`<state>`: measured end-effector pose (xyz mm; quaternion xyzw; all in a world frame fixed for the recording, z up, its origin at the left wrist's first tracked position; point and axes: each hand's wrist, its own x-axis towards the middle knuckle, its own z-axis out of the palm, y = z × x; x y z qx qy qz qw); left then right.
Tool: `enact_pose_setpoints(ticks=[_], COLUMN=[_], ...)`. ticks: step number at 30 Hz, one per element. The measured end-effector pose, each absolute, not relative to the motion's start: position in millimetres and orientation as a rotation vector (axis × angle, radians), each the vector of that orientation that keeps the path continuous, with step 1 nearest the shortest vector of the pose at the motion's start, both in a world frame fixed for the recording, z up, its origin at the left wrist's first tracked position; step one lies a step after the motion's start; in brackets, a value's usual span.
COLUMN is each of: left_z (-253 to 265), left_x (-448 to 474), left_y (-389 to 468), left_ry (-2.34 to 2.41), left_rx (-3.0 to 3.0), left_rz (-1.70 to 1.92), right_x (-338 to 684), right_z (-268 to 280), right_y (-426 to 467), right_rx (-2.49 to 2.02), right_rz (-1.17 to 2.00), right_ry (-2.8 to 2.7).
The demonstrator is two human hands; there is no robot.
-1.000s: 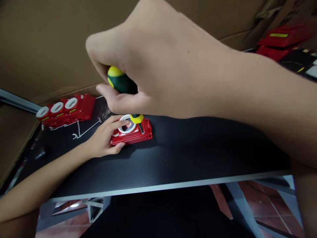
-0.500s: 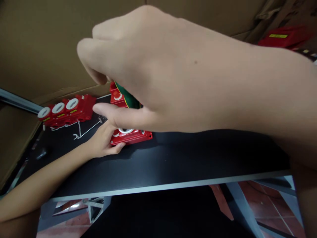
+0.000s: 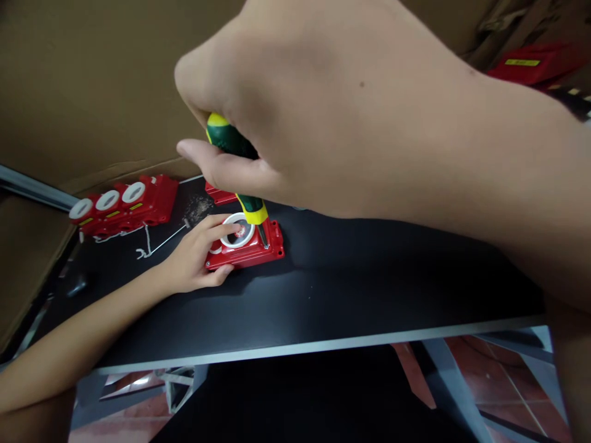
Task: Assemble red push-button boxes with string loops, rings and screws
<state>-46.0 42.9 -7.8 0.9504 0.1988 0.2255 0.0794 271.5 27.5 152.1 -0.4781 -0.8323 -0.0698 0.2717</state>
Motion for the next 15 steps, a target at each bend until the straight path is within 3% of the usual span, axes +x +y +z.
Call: enact_pose_setpoints(ticks=[15], left_z=[-5.3], left_x=[-45.5], left_y=[42.3], left_ry=[0.617], left_rx=[2.853], left_rz=[0.639], right_x=[294.4], right_z=[144.5], right_y=[35.0], right_rx=[-0.625], right_rz=[-0.077], right_ry=[-2.527])
